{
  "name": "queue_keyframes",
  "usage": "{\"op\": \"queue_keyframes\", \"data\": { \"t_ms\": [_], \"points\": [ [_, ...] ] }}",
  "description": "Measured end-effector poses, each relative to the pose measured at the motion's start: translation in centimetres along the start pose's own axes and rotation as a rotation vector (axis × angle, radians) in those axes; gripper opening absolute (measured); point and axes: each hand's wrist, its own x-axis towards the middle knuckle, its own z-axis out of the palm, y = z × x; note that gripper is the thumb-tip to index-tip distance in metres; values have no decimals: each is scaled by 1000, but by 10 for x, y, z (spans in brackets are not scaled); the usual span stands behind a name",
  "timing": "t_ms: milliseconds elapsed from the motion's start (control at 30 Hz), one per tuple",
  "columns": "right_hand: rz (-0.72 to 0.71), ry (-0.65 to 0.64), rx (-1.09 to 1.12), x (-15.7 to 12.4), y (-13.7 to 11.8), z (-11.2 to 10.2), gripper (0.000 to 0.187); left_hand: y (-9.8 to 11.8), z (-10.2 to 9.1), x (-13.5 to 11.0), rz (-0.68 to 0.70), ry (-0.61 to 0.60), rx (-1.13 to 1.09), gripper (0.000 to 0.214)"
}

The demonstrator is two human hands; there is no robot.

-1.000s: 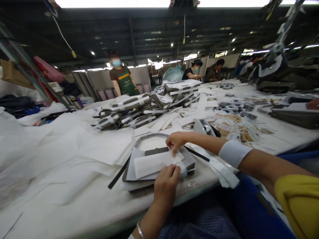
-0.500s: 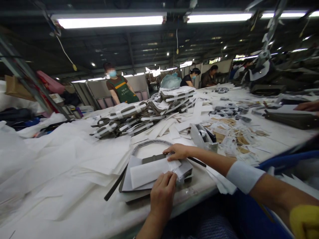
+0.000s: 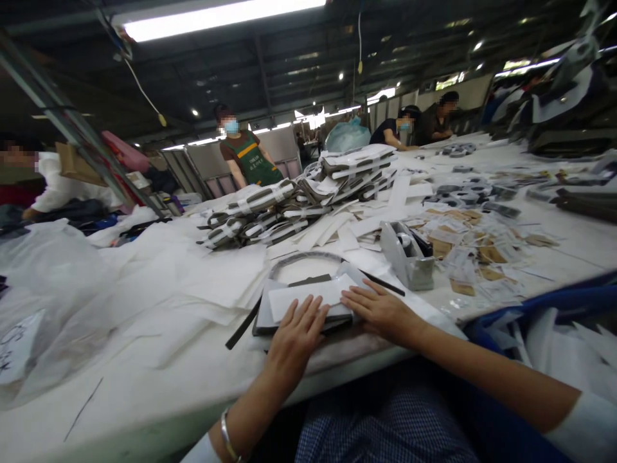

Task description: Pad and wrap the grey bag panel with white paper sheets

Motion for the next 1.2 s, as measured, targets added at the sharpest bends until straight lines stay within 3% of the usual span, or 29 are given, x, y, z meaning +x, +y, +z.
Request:
{"op": "queue_keyframes", "data": {
  "t_ms": [167, 333, 400, 533, 600, 733, 800, 900, 1000, 1133, 1200],
  "points": [
    [18, 18, -65, -7, 15, -11, 61, -22, -7, -21, -10, -174, 90, 68],
    [140, 146, 8, -12, -21, -23, 35, -21, 13, -36, -101, -156, 10, 53],
    [311, 172, 173, -15, -42, -26, 26, -18, 18, -40, -116, -110, -38, 52],
    [788, 24, 602, -16, -66, -22, 27, -15, 21, -43, -148, -30, -76, 57],
    [890, 9, 820, -12, -69, -18, 25, -13, 21, -42, -156, -3, -86, 60],
    [957, 239, 1107, 5, -77, -16, 17, -12, 22, -43, -207, 73, -97, 70],
    [884, 378, 1127, 17, -84, -20, 11, -12, 24, -45, -283, 113, -87, 73],
    [642, 453, 1055, 30, -84, -30, 13, -14, 26, -51, -422, 153, -72, 72],
    [485, 363, 778, 19, -57, -38, 26, -15, 26, -56, -499, 157, -97, 70],
    [567, 203, 204, -29, 6, -32, 32, -15, 24, -58, -551, 183, -148, 68],
    [583, 56, 14, -52, 31, -26, 33, -15, 24, -56, -587, 200, -160, 68]
  ]
}}
